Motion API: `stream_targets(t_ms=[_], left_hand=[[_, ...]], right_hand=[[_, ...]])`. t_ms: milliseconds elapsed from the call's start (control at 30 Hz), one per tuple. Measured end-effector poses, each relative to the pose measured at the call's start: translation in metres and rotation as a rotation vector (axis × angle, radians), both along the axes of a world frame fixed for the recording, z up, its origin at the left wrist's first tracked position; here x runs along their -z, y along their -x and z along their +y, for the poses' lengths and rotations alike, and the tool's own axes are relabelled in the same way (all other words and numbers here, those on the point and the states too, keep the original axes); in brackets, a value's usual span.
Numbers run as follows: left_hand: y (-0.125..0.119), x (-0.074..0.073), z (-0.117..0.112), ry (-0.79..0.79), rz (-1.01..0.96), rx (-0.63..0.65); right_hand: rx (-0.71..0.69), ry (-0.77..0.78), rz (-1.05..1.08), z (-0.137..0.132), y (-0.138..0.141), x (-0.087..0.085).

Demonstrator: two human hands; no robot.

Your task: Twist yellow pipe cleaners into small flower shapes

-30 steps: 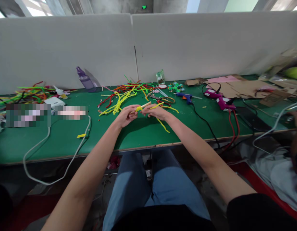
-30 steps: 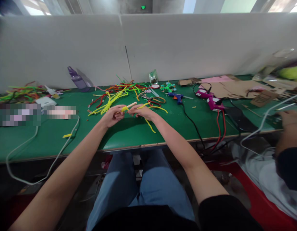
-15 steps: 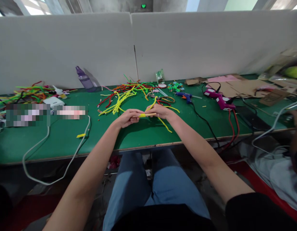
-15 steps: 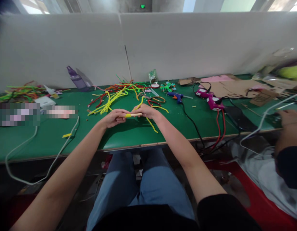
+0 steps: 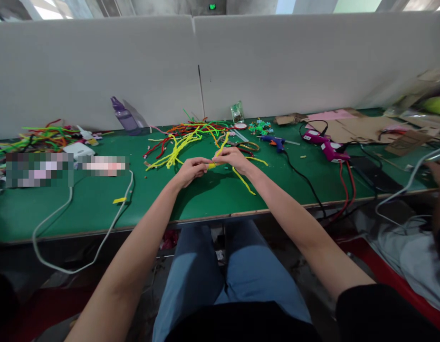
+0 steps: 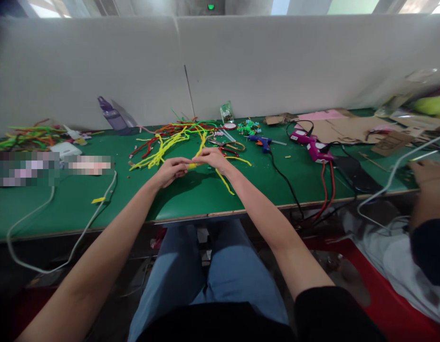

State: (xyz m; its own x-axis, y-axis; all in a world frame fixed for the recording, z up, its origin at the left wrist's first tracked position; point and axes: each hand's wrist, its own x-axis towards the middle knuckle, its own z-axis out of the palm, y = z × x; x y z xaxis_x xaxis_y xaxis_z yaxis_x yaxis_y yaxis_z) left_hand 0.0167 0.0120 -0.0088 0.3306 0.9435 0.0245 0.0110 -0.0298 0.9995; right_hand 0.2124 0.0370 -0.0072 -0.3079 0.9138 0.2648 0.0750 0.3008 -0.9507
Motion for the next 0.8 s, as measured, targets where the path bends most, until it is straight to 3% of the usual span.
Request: stream_targets(t_ms=[167,467,800], left_hand=[[-0.002,0.0006,0.0001,0.014,0.031,-0.021],[-0.0019,-0.002,0.0005,0.011,-0.047,-0.059],[-0.0022,0.0013,0.0028,-0.012,-0.017,-0.078]], right_hand=[[0.01,-0.219,-0.092,0.0038,0.0032,0.005],[0.127,-0.307,-0.071,0.0072,0.0053,0.0067],[0.113,-0.32,-0.102,0.0027,0.0062,0.0062]])
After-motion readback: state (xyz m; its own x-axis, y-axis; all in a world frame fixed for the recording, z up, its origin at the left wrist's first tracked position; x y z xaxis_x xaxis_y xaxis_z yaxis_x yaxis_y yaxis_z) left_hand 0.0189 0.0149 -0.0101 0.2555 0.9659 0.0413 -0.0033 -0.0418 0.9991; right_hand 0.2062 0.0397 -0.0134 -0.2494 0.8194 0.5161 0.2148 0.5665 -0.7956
